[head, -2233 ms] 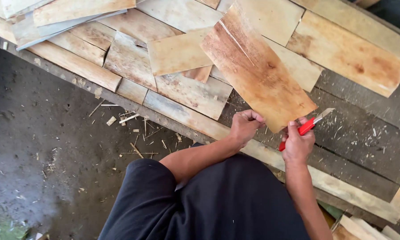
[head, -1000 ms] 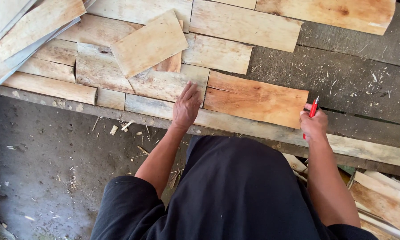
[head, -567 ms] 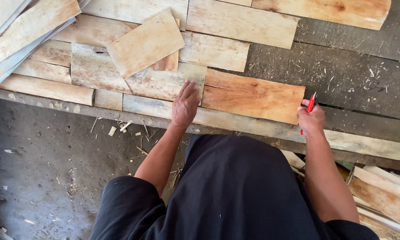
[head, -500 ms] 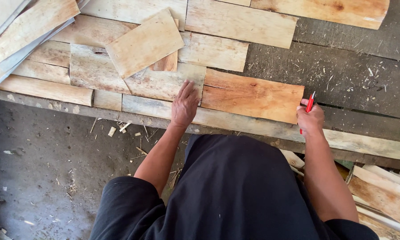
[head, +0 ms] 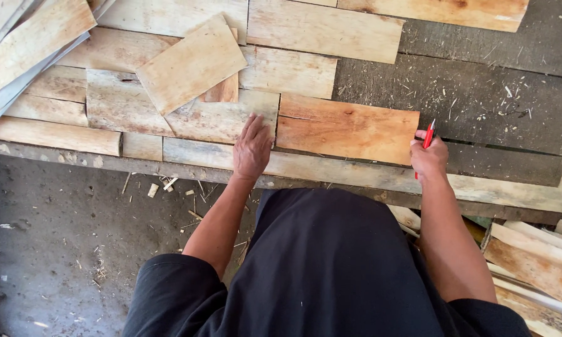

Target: The recorder is selecting, arranging, and trimming thin wood panels on a workbench.

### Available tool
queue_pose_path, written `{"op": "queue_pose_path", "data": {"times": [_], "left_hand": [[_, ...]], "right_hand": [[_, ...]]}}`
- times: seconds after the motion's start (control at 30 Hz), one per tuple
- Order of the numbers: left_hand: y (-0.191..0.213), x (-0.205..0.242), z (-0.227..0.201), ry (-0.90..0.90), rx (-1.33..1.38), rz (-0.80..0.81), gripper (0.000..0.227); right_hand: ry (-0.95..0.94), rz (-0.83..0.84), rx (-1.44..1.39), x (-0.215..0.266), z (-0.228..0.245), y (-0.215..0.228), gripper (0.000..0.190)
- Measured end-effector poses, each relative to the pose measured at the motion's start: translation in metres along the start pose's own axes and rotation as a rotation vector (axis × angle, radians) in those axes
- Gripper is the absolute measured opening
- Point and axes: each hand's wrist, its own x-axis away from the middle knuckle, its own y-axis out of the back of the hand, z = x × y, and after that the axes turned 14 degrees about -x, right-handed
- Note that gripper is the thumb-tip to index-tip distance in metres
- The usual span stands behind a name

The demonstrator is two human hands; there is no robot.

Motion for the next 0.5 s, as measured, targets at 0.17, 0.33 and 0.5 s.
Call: {"op": "queue_pose_path", "data": {"times": [0.17,0.33,0.5], "left_hand": [[-0.005,0.002,0.001,0.010,-0.002,-0.003,0.027],[-0.005,0.002,0.001,0.006,-0.009,-0.009,0.027],[-0.005,0.002,0.001,0.017,-0.005,-0.007,0.028]], "right_hand": [[0.022,-0.008,0.051,0.001,0.003,-0.001,0.029],[0.043,-0.006,0.085,-0.001,0.003,-0.001,0.028],[0.040,-0.007,0.077,-0.005,-0.008,0.000,0.030]]}}
